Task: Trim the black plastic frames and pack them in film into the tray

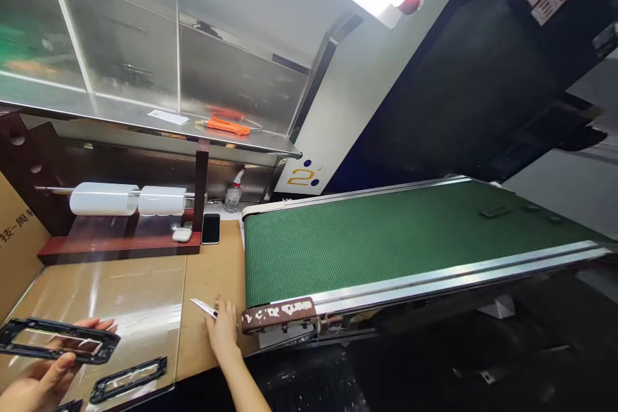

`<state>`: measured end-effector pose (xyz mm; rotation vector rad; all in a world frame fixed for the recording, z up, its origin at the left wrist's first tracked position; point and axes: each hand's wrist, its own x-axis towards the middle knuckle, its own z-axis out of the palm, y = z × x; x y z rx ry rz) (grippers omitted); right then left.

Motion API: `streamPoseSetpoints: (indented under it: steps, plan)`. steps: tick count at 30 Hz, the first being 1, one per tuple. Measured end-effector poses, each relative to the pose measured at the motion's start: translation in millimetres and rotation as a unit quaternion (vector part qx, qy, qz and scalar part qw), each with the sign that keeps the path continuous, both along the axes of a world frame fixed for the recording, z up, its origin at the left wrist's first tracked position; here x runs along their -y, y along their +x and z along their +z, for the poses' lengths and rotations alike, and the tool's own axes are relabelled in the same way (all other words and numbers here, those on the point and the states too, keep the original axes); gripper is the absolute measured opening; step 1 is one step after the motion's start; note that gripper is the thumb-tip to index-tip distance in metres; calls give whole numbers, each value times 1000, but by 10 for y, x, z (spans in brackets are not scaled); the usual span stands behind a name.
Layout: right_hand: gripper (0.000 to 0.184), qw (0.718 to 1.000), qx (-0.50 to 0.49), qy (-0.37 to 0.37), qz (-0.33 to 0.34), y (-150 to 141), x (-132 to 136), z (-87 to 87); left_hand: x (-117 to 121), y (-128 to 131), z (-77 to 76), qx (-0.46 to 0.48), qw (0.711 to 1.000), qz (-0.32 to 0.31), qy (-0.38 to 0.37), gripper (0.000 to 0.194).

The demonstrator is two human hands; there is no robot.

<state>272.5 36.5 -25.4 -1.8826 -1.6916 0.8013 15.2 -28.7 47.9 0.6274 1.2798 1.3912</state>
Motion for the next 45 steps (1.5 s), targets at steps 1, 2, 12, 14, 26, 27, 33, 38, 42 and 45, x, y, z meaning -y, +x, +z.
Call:
streamPoseSetpoints:
  steps: [1, 2, 12, 14, 26, 27, 33, 38, 42, 45]
  plan:
    - [21, 1000, 20, 0, -7, 73, -78, -119, -42, -14, -72, 3, 1000, -6, -16, 52]
    - [17, 1000, 27, 0, -8, 126, -131, -221, -78, -21, -143, 7, 999, -13, -33, 55]
    - [33, 957, -121, 160, 208, 201, 32, 751, -180, 390, 306, 164, 983, 69, -37, 77]
    - [42, 915, -102, 248, 301, 280, 90, 1286, -178, 493, 496, 174, 981, 79, -46, 85]
    - [32, 885, 37, 300, 353, 608, 55, 2062, -152, 1150, 1156, 91, 987, 122, 58, 70]
    - [32, 887, 33, 294, 354, 626, 51, 2067, -151, 1161, 1152, 92, 987, 121, 60, 69]
    - [33, 889, 29, 271, 368, 750, 28, 2119, -152, 1141, 969, 87, 987, 97, 91, 62]
    - [34, 883, 10, 262, 389, 837, -1, 2134, -168, 1284, 1069, 108, 983, 116, 93, 61]
    - [33, 907, -150, 95, 381, 863, -30, 2085, -188, 1468, 1269, 128, 980, 134, 69, 64]
    - [44, 791, -438, -211, 370, 860, -54, 1985, -213, 1539, 1321, 136, 980, 129, 63, 65]
